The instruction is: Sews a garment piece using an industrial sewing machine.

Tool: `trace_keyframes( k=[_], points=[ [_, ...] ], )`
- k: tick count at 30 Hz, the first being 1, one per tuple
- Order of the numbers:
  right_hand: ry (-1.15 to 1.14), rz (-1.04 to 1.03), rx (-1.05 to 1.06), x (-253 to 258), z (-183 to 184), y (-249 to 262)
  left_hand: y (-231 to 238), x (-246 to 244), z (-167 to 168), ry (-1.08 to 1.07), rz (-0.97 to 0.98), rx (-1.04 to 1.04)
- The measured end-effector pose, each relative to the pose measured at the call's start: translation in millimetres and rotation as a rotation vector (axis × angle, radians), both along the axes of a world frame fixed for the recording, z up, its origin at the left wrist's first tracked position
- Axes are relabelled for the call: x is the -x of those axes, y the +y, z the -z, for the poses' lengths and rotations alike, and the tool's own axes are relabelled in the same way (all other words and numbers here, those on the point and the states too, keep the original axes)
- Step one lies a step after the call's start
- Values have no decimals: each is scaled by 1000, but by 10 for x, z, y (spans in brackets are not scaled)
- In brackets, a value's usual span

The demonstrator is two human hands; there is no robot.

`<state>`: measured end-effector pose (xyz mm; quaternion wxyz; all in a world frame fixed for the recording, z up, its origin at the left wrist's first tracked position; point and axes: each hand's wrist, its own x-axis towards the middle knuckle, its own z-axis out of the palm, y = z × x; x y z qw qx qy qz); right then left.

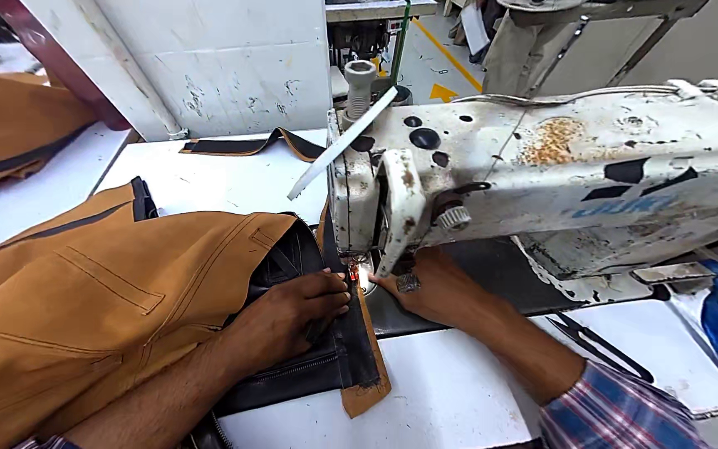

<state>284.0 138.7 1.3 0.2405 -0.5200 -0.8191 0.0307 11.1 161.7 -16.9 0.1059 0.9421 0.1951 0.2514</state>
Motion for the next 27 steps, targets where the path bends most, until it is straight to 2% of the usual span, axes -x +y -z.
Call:
trace_keyframes(
  k=[3,10,15,20,23,27],
  points=[
    [75,23,-64,97,94,-10,-92,46,18,14,-5,6],
    [42,-158,319,142,35,-451,-288,110,0,43,-8,70],
    [168,-18,288,85,83,-497,-274,103,2,41,10,78],
    [228,158,410,115,-35,-531,-259,90,-15,35,30,55],
    [152,116,272,161,-1,-533,-243,74,-15,41,37,53],
    [-226,-58,-96,213,122,-440,-188,58,-13,37,37,31]
  ],
)
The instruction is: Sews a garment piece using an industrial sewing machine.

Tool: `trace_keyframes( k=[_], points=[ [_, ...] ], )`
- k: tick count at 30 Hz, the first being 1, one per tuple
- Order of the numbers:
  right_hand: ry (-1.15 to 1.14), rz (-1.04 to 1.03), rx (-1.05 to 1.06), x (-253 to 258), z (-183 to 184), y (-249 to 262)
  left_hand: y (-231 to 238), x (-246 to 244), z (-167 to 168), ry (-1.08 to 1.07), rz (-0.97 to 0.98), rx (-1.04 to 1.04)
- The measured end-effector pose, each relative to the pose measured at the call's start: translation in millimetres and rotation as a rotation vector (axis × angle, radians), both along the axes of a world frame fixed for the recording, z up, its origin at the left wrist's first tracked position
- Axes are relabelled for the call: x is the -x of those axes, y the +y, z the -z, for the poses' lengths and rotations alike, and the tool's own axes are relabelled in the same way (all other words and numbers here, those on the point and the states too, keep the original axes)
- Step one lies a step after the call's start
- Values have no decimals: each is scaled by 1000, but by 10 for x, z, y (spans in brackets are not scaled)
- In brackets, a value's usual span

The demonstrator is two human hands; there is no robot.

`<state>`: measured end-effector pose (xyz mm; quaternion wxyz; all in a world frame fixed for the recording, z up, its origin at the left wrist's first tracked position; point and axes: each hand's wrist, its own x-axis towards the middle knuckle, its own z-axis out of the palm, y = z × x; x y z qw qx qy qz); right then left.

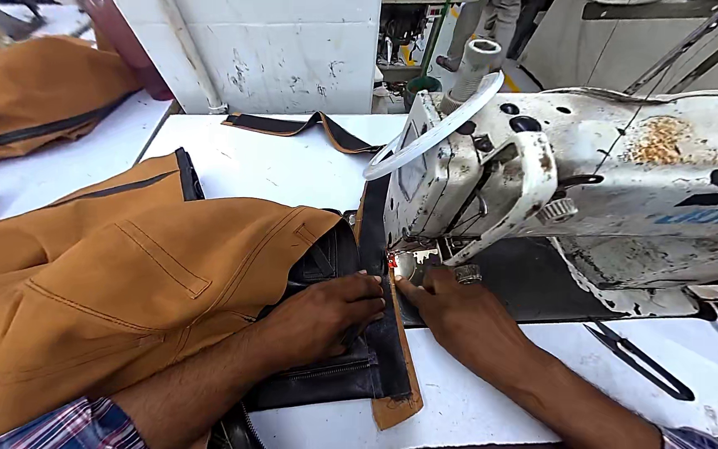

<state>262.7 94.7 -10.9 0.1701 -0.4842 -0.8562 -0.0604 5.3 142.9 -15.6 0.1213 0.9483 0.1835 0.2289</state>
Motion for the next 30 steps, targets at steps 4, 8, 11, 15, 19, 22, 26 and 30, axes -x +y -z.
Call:
trace_keyframes(
  k=[4,8,11,15,19,22,26,30],
  points=[
    [-134,14,-46,-38,-44,195,94,-22,11,-6,1,-18],
    [61,38,-9,-188,-153,418,161,-37,8,-17,19,-21],
    [271,117,40,-225,-225,418,184,-42,-8,-11,14,-31],
    [299,151,14,-223,-210,398,217,-48,-21,-3,11,-52],
    [281,167,30,-192,-220,389,259,-57,-28,-15,22,-58],
    [272,183,11,-176,-219,400,274,-59,-44,-15,20,-51],
    [272,204,-15,-170,-215,427,308,-69,-43,-16,18,-74],
    [252,203,-3,-189,-157,442,325,-72,-47,-13,8,-69]
  ],
)
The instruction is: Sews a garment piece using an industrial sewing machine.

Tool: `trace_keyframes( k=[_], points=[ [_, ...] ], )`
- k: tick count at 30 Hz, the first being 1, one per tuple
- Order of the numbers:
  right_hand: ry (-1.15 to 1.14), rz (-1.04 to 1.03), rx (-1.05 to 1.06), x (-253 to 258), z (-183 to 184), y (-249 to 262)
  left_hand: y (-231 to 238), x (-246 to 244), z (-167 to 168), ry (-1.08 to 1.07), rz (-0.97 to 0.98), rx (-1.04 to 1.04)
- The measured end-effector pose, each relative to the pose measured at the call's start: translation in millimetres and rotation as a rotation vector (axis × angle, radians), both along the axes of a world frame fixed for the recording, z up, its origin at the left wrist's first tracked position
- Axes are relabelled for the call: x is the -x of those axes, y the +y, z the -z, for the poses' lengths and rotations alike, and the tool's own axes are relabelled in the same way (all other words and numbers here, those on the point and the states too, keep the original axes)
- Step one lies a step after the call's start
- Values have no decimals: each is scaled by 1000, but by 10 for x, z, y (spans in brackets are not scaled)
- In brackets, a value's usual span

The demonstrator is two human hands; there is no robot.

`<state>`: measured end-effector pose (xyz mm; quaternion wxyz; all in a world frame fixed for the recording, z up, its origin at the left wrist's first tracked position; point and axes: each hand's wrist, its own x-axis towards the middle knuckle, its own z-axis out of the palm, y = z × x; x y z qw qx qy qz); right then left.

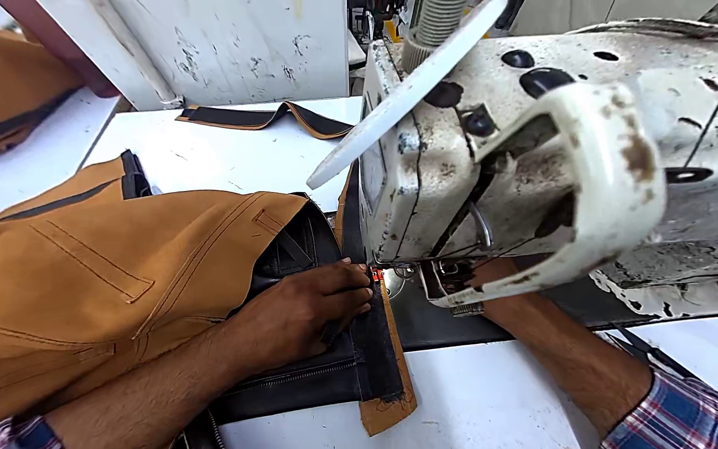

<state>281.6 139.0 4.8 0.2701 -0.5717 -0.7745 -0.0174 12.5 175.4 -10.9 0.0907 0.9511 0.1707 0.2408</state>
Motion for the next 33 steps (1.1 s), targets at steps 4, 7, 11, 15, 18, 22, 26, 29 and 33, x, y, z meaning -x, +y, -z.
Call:
trace_keyframes(
  k=[4,7,11,15,18,22,26,29,33],
  points=[
    [-8,24,28,10,-5,-9,10,-9,7,-12,3,8],
    [-44,43,118,-10,-5,25,12,-3,28,-12,6,13],
    [-66,47,150,-3,17,80,3,-3,16,-12,0,25],
    [4,74,209,27,-9,119,9,-8,12,-8,9,26],
    [-9,64,182,30,6,121,20,-7,0,7,-3,9],
    [53,85,188,9,65,111,84,-7,15,10,15,12],
    [97,74,188,-36,168,112,141,0,56,-3,55,33],
    [91,112,239,-38,144,88,164,-1,53,8,48,33],
    [124,128,185,3,103,67,185,-10,56,-3,43,22]
  ],
)
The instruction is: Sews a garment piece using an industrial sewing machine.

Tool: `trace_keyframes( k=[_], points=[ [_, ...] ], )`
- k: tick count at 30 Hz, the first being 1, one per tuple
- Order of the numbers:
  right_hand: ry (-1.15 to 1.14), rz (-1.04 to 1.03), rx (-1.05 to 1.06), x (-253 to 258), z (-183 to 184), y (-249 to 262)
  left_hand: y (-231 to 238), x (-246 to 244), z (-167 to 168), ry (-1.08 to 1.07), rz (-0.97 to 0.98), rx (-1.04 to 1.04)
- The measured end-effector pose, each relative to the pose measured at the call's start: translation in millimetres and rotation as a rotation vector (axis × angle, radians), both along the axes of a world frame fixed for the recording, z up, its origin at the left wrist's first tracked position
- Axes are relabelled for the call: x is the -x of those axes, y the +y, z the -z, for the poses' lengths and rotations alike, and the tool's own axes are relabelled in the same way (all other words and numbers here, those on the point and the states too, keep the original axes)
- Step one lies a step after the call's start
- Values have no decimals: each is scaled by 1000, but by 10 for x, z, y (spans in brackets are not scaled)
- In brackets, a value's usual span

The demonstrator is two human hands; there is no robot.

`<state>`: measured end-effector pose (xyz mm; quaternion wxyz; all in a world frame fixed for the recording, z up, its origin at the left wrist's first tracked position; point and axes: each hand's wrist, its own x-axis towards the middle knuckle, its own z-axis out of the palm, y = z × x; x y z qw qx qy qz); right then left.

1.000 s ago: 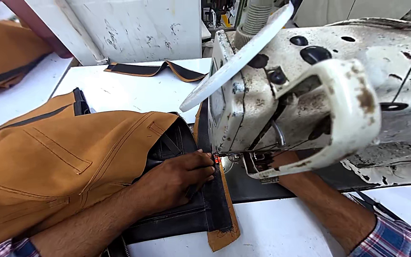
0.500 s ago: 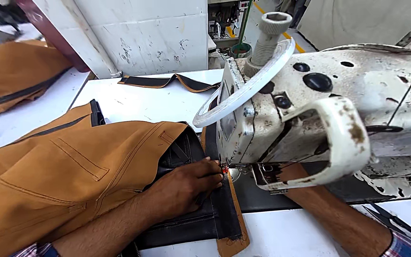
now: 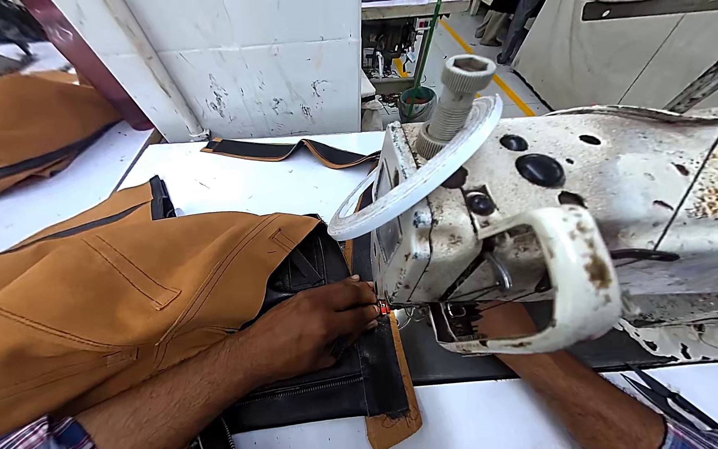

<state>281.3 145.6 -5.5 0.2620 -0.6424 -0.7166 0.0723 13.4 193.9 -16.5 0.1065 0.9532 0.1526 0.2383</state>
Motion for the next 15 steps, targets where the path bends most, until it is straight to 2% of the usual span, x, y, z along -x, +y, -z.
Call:
trace_keyframes(
  k=[3,7,10,13,15],
  points=[
    [-50,-3,-84,-1,-106,-71,-37,-3,-30,29,-2,-61],
    [-74,-182,-74,-161,-332,-135,-276,-21,-237,170,3,-256],
    [-74,-420,-56,-165,-277,-263,-502,47,-262,257,27,-146],
    [21,-653,-139,-171,40,-367,-570,159,-189,257,54,10],
    [51,-738,-189,-175,189,-390,-534,227,-134,213,125,79]
  ],
)
